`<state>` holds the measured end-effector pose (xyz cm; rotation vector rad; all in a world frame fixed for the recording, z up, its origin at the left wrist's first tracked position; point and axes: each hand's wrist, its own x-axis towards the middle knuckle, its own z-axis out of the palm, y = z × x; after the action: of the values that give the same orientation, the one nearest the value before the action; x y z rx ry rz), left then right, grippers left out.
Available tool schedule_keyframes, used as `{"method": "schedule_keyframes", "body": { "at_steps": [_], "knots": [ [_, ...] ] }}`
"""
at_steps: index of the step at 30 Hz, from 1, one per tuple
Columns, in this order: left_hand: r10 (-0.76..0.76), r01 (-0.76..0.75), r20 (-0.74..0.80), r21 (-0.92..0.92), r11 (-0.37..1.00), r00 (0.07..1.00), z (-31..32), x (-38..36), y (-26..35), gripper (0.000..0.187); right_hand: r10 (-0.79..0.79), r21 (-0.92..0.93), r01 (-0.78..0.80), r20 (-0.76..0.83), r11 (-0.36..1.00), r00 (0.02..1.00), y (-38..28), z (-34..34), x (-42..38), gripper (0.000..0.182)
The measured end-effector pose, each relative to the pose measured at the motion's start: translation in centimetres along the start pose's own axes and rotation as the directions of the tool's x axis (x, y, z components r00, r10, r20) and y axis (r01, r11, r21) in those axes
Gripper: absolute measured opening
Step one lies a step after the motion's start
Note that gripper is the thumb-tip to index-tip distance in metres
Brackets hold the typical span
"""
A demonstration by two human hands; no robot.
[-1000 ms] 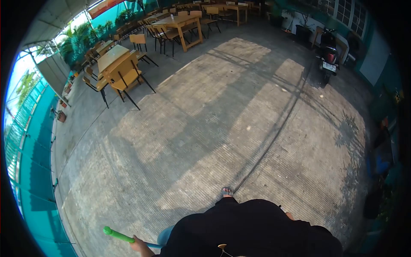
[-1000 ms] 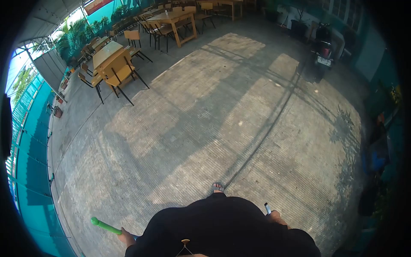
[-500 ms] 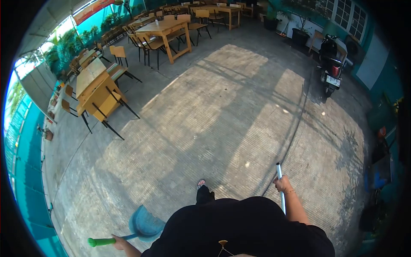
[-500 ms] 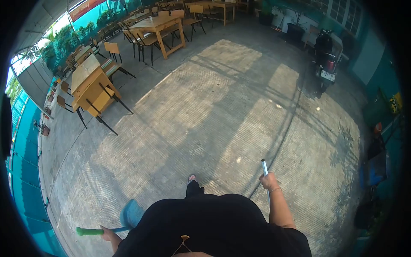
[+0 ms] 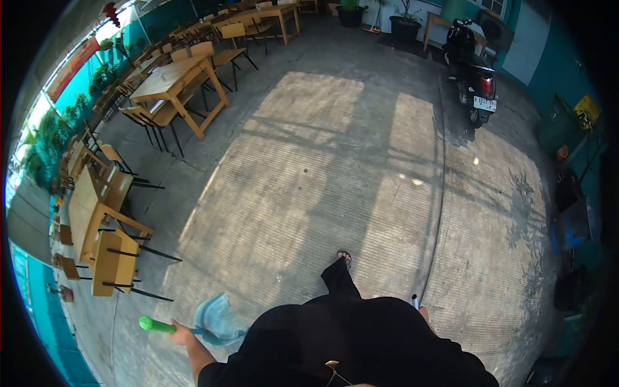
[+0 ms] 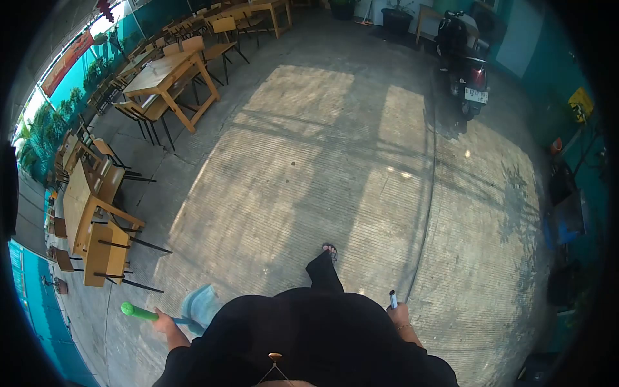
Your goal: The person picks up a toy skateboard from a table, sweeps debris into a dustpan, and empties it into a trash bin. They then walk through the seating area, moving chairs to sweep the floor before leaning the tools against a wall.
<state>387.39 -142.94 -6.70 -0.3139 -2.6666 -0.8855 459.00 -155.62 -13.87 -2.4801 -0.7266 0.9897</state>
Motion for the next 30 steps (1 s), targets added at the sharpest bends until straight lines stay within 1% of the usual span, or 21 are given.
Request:
{"method": "schedule_keyframes", "body": {
  "at_steps": [1, 2, 3, 4, 5, 6, 7, 8, 9, 10, 11, 15, 18, 19, 21, 22, 24, 25, 26, 27, 30],
  "knots": [
    [-0.001, 0.001, 0.007, 0.013, 1.0, 1.0, 0.8, -0.9, 2.9, 0.05, 0.043, -0.011, -0.043, 0.051, 0.999, 0.998, 1.3, 0.6, 3.6, 0.019],
    [-0.106, 0.11, 0.046, -0.096, 0.989, 0.993, 2.1, -2.1, 6.1, 0.05, -0.031, -0.083, 0.035, 0.047, 0.996, 0.998, 5.1, 2.9, 9.9, 0.021],
    [-0.205, 0.22, 0.093, -0.208, 0.953, 0.974, 3.8, -3.1, 9.5, 0.05, -0.041, -0.084, 0.044, 0.037, 0.995, 0.998, 1.4, 1.6, 13.0, 0.021],
    [-0.229, 0.238, 0.077, -0.15, 0.96, 0.97, 9.9, -0.8, 7.2, 0.053, 0.043, -0.187, -0.046, -0.018, 0.981, 0.999, -2.4, 0.1, 15.1, 0.022],
    [-0.233, 0.241, 0.072, -0.129, 0.962, 0.97, 10.1, -1.3, 9.7, 0.053, 0.124, -0.295, -0.14, -0.073, 0.945, 0.99, -7.6, -2.4, 15.6, 0.022],
    [-0.296, 0.302, 0.071, -0.12, 0.946, 0.953, 9.7, -3.1, 14.9, 0.055, 0.228, -0.236, -0.203, 0.086, 0.95, 0.97, -15.1, -5.8, 16.5, 0.018],
    [-0.36, 0.366, 0.072, -0.117, 0.923, 0.93, 10.1, -4.5, 18.9, 0.056, 0.217, -0.246, -0.191, 0.082, 0.95, 0.973, -18.0, -6.9, 19.9, 0.018],
    [-0.305, 0.309, 0.06, -0.073, 0.948, 0.951, 13.5, -3.4, 18.7, 0.062, 0.105, -0.261, -0.064, 0.147, 0.963, 0.984, -20.2, -7.7, 23.7, 0.014],
    [-0.315, 0.319, 0.063, -0.076, 0.945, 0.947, 14.7, -4.4, 21.7, 0.062, -0.004, -0.267, 0.062, 0.212, 0.962, 0.977, -23.2, -8.3, 27.0, 0.013],
    [-0.387, 0.399, 0.1, -0.173, 0.9, 0.917, 15.6, -5.2, 24.5, 0.062, 0.148, 0.136, -0.16, 0.093, 0.978, 0.985, -26.2, -8.6, 30.3, 0.016],
    [-0.451, 0.472, 0.139, -0.262, 0.842, 0.882, 16.0, -6.1, 27.5, 0.063, 0.127, 0.239, -0.143, 0.084, 0.96, 0.988, -29.4, -9.2, 33.2, 0.014],
    [-0.438, 0.478, 0.192, -0.3, 0.826, 0.878, 21.5, -9.1, 37.6, 0.064, 0.018, 0.355, -0.033, 0.047, 0.934, 0.999, -44.3, -10.6, 40.3, 0.011],
    [-0.502, 0.557, 0.277, -0.179, 0.811, 0.82, 27.8, -9.1, 44.4, 0.059, -0.046, 0.415, 0.047, -0.013, 0.908, 0.999, -50.7, -8.3, 45.3, 0.011],
    [-0.503, 0.561, 0.285, -0.186, 0.806, 0.816, 31.0, -9.1, 46.6, 0.059, -0.057, 0.402, 0.064, -0.03, 0.913, 0.998, -51.5, -7.1, 47.4, 0.012],
    [-0.375, 0.396, 0.191, -0.084, 0.915, 0.907, 36.9, -8.9, 50.8, 0.056, -0.063, 0.332, 0.088, -0.083, 0.939, 0.995, -54.1, -5.4, 49.4, 0.013],
    [-0.368, 0.389, 0.194, -0.088, 0.917, 0.909, 38.3, -9.6, 55.6, 0.056, -0.061, 0.274, 0.096, -0.134, 0.957, 0.989, -54.7, -4.2, 51.1, 0.013],
    [-0.511, 0.56, 0.342, -0.054, 0.827, 0.788, 39.3, -11.5, 66.7, 0.048, -0.083, 0.277, 0.12, -0.142, 0.953, 0.986, -56.7, -3.8, 52.9, 0.014],
    [-0.499, 0.55, 0.343, -0.064, 0.833, 0.795, 42.8, -11.1, 68.8, 0.048, -0.091, 0.286, 0.135, -0.161, 0.949, 0.983, -58.1, -3.7, 53.7, 0.014],
    [-0.408, 0.483, 0.366, -0.139, 0.865, 0.836, 47.6, -10.8, 70.5, 0.043, -0.084, 0.3, 0.13, -0.163, 0.945, 0.983, -58.8, -3.4, 55.2, 0.014],
    [-0.317, 0.415, 0.383, -0.207, 0.886, 0.868, 51.0, -10.8, 72.2, 0.04, -0.016, 0.267, 0.07, -0.198, 0.961, 0.98, -58.4, -3.5, 57.0, 0.015],
    [-0.292, 0.402, 0.458, -0.164, 0.901, 0.84, 56.2, -13.2, 81.3, 0.035, 0.115, 0.182, -0.049, -0.371, 0.982, 0.922, -58.2, -4.1, 61.7, 0.016]
  ]
}}
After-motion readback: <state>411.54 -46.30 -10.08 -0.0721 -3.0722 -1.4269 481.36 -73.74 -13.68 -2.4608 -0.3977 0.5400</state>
